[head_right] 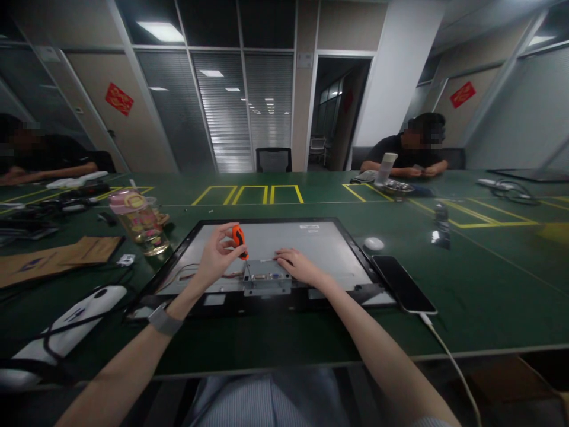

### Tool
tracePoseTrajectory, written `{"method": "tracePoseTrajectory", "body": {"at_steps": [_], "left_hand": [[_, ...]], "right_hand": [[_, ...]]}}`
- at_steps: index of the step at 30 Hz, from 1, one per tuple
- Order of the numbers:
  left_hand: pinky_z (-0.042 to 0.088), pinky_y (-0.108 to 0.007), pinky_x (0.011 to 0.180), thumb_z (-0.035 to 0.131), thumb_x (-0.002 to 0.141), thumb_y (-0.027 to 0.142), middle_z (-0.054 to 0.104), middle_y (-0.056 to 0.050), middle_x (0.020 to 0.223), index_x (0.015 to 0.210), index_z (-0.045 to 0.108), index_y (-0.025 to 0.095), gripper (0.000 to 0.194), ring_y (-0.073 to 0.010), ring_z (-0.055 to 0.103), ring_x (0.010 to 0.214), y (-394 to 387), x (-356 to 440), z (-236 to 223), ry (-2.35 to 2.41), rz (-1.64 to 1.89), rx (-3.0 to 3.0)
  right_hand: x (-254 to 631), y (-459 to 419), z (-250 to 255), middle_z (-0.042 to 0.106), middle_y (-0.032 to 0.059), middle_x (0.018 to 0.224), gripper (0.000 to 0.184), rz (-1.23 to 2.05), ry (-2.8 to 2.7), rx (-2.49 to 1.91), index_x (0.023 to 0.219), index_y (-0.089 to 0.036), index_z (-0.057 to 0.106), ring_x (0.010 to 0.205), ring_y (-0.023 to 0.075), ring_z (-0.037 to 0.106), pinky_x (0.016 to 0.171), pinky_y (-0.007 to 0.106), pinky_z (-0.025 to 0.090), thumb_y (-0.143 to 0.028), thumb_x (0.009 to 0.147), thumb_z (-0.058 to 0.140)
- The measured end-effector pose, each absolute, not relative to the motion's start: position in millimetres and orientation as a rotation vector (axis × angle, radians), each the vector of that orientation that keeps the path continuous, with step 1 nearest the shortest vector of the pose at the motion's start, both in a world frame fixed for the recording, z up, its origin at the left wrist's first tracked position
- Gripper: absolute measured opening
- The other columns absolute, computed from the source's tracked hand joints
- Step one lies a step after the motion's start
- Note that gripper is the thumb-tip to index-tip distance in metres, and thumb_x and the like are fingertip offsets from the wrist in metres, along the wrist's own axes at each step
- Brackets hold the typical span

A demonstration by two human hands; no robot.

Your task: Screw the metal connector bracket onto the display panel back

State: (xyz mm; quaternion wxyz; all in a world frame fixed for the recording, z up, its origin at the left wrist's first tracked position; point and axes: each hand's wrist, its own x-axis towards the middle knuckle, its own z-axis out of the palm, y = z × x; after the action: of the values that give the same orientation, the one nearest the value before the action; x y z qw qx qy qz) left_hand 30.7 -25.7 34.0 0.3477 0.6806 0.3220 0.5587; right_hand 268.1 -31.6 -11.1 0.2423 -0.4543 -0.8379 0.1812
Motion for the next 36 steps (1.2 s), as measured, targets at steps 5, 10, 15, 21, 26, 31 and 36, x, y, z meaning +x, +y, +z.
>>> {"method": "tracePoseTrajectory", "body": {"at_steps": [5, 10, 15, 21, 26, 31, 36], "left_hand": [[0.056, -0.022, 0.055, 0.068, 0.071, 0.024, 0.05, 0.002, 0.088, 0.115, 0.048, 0.023, 0.048, -0.0099, 0.062, 0.066, -28, 31, 33, 0.824, 1.419, 1.807], [0.056, -0.028, 0.066, 0.055, 0.078, 0.014, 0.051, 0.0, 0.094, 0.12, 0.038, 0.025, 0.046, -0.009, 0.064, 0.067, -37, 36, 30, 0.675, 1.37, 1.876], [0.051, -0.031, 0.08, 0.055, 0.082, 0.015, 0.055, -0.004, 0.099, 0.112, 0.046, 0.021, 0.032, -0.0131, 0.063, 0.083, -46, 39, 30, 0.631, 1.505, 2.009], [0.048, -0.026, 0.072, 0.049, 0.089, 0.027, 0.057, -0.004, 0.091, 0.103, 0.06, 0.019, 0.02, -0.0132, 0.058, 0.08, -51, 41, 36, 0.769, 1.649, 1.861], [0.05, -0.029, 0.072, 0.044, 0.09, 0.033, 0.061, -0.005, 0.09, 0.096, 0.061, 0.017, 0.024, -0.0151, 0.061, 0.078, -48, 40, 37, 0.678, 1.622, 1.657], [0.049, -0.024, 0.072, 0.056, 0.085, 0.034, 0.059, -0.003, 0.083, 0.089, 0.067, 0.018, 0.02, -0.0132, 0.058, 0.076, -42, 36, 40, 0.848, 1.686, 1.684], [0.052, -0.033, 0.081, 0.049, 0.089, 0.036, 0.065, -0.007, 0.091, 0.106, 0.063, 0.015, 0.03, -0.0172, 0.064, 0.084, -35, 35, 37, 0.625, 1.583, 1.486]], "right_hand": [[268, -32, -13, 0.057, 0.0081, 0.13, 0.041, 0.47, -2.295, -1.244, 0.116, -0.019, 0.063, 0.125, 0.0231, 0.047, 0.107, 0.043, 0.033, -0.038, 0.096, 0.033], [268, -31, -15, 0.057, 0.0084, 0.13, 0.042, 0.446, -2.306, -1.222, 0.116, -0.019, 0.063, 0.124, 0.0227, 0.048, 0.107, 0.042, 0.033, -0.039, 0.097, 0.031], [269, -29, -18, 0.056, 0.0085, 0.131, 0.044, 0.449, -2.305, -1.202, 0.116, -0.02, 0.063, 0.125, 0.0232, 0.047, 0.106, 0.042, 0.033, -0.043, 0.097, 0.031], [268, -31, -16, 0.058, 0.0111, 0.129, 0.044, 0.443, -2.3, -1.208, 0.115, -0.016, 0.063, 0.124, 0.0237, 0.048, 0.106, 0.042, 0.033, -0.041, 0.097, 0.031], [266, -33, -11, 0.058, 0.011, 0.128, 0.043, 0.473, -2.281, -1.218, 0.114, -0.016, 0.064, 0.123, 0.0236, 0.048, 0.106, 0.042, 0.034, -0.04, 0.096, 0.032], [268, -33, -10, 0.057, 0.0081, 0.129, 0.039, 0.542, -2.235, -1.241, 0.114, -0.02, 0.064, 0.121, 0.0233, 0.05, 0.107, 0.044, 0.033, -0.04, 0.096, 0.036], [271, -30, -9, 0.06, 0.0096, 0.126, 0.038, 0.704, -2.142, -1.219, 0.108, -0.017, 0.068, 0.119, 0.0243, 0.052, 0.103, 0.041, 0.037, -0.042, 0.091, 0.045]]}}
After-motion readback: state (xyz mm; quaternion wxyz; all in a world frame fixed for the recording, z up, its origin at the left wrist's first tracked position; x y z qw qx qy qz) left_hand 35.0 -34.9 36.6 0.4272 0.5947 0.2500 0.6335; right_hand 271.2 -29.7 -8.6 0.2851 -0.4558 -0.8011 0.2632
